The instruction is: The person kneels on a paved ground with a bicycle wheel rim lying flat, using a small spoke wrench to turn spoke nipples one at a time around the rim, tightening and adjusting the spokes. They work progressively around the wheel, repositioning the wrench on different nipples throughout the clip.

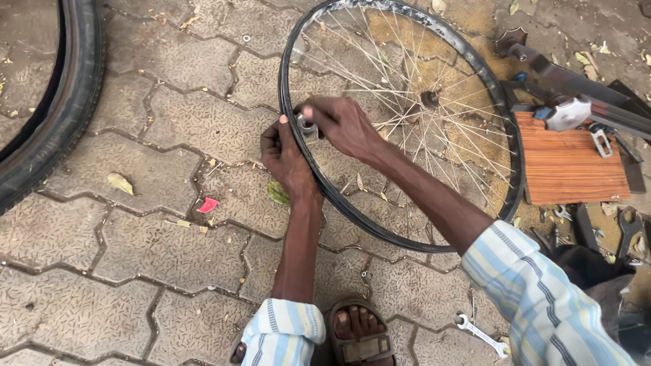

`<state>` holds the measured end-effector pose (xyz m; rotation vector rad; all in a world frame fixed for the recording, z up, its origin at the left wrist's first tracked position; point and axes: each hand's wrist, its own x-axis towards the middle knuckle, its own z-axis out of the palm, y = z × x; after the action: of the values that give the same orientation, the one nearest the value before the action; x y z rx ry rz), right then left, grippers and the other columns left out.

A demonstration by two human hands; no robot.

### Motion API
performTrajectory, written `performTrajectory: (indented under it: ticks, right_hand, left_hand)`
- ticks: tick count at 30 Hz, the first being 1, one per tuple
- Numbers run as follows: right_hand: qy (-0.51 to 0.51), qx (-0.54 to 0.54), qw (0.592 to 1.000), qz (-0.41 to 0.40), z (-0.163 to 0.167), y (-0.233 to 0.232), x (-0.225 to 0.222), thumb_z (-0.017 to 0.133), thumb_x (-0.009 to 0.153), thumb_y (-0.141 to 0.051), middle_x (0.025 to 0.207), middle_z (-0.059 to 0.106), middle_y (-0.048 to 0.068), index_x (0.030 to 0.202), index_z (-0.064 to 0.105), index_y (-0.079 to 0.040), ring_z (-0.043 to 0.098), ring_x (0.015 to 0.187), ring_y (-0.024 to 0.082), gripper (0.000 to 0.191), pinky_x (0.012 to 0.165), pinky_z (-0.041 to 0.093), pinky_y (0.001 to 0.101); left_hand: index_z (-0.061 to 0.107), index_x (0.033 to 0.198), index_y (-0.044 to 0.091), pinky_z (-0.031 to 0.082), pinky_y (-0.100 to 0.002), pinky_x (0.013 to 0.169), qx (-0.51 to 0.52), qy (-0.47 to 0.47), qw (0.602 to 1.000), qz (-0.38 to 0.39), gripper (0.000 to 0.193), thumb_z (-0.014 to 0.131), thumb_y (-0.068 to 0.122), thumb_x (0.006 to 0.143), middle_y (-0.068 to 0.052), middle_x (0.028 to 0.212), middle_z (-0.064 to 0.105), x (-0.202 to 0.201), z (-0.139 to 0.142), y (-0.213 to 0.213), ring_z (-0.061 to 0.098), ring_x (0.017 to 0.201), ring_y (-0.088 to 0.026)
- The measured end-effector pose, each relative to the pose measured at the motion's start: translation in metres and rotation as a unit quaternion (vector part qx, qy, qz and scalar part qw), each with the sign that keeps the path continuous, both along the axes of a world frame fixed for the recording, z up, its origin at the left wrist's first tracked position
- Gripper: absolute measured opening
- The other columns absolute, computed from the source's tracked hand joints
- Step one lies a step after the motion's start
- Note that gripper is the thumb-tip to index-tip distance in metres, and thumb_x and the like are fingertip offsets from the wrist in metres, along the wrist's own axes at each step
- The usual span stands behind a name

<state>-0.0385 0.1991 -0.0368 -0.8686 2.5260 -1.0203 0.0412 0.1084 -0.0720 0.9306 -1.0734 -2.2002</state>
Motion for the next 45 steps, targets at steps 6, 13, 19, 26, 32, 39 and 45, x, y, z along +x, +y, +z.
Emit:
performTrajectory:
  ticks: [6, 13, 19, 26, 32, 39, 45]
  right_hand:
    - [-0.173, -0.002, 0.98, -0.094, 0.013, -0.016, -0.017, 0.054, 0.108, -0.031, 0.069, 0.063, 0.008, 0.092, 0.072, 0.003, 0.061, 0.056, 0.018, 0.041, 0.056, 0.056, 0.0382]
    - [0.172, -0.115, 0.974, 0.095, 0.012, 0.012, 0.01, 0.06, 0.1, -0.032, 0.1, 0.071, 0.014, 0.125, 0.069, -0.004, 0.07, 0.07, 0.02, 0.038, 0.057, 0.061, 0.0314]
    - [-0.165, 0.123, 0.972, -0.115, 0.002, -0.02, -0.014, 0.045, 0.11, -0.044, 0.083, 0.073, 0.012, 0.116, 0.074, -0.004, 0.055, 0.054, 0.017, 0.05, 0.048, 0.044, 0.0354]
    - [-0.072, -0.126, 0.979, 0.145, 0.012, 0.016, -0.015, 0.052, 0.106, -0.045, 0.114, 0.064, 0.018, 0.134, 0.054, 0.0, 0.075, 0.087, 0.027, 0.053, 0.071, 0.062, 0.0393]
    - [0.057, -0.099, 0.99, 0.086, -0.002, 0.014, -0.008, 0.062, 0.1, -0.043, 0.111, 0.07, 0.019, 0.122, 0.069, -0.002, 0.077, 0.079, 0.026, 0.047, 0.066, 0.066, 0.0382]
    - [-0.168, 0.042, 0.98, -0.097, 0.007, -0.01, -0.02, 0.05, 0.108, -0.038, 0.072, 0.067, 0.008, 0.092, 0.07, -0.006, 0.058, 0.056, 0.019, 0.041, 0.06, 0.058, 0.0443]
    - [0.145, -0.144, 0.97, 0.13, 0.022, 0.021, -0.001, 0.061, 0.1, -0.034, 0.1, 0.068, 0.015, 0.116, 0.07, 0.005, 0.071, 0.08, 0.023, 0.043, 0.065, 0.065, 0.0392]
  left_hand:
    - [0.071, 0.1, 0.002, 0.046, -0.029, 0.063, -0.022, 0.009, 1.0, -0.007, 0.023, 0.066, 0.025, 0.1, -0.003, 0.082, 0.063, 0.002, 0.012, 0.002, 0.052, 0.07, -0.01]
    - [0.069, 0.102, 0.002, 0.048, -0.029, 0.064, -0.002, 0.011, 1.0, -0.007, 0.023, 0.067, 0.024, 0.098, -0.001, 0.083, 0.065, 0.003, 0.013, -0.002, 0.056, 0.072, -0.01]
    - [0.069, 0.094, 0.005, 0.05, -0.027, 0.066, -0.016, -0.013, 0.999, -0.03, 0.025, 0.066, 0.03, 0.099, -0.001, 0.079, 0.065, -0.001, 0.008, 0.0, 0.056, 0.069, -0.01]
    - [0.068, 0.081, 0.006, 0.053, -0.03, 0.056, -0.021, -0.019, 0.999, -0.024, 0.026, 0.066, 0.028, 0.095, -0.001, 0.068, 0.065, -0.001, 0.014, -0.003, 0.062, 0.06, -0.012]
    - [0.067, 0.085, 0.005, 0.043, -0.029, 0.056, -0.036, -0.01, 0.999, -0.01, 0.027, 0.068, 0.028, 0.098, 0.0, 0.072, 0.06, -0.004, 0.015, -0.003, 0.051, 0.062, -0.01]
    - [0.067, 0.083, 0.003, 0.044, -0.03, 0.053, -0.011, -0.012, 1.0, -0.022, 0.03, 0.067, 0.028, 0.097, -0.001, 0.069, 0.058, -0.006, 0.013, 0.001, 0.048, 0.059, -0.01]
    - [0.068, 0.085, 0.002, 0.038, -0.03, 0.054, -0.025, -0.004, 1.0, -0.012, 0.031, 0.069, 0.029, 0.098, 0.0, 0.069, 0.057, -0.008, 0.002, 0.002, 0.046, 0.061, -0.009]
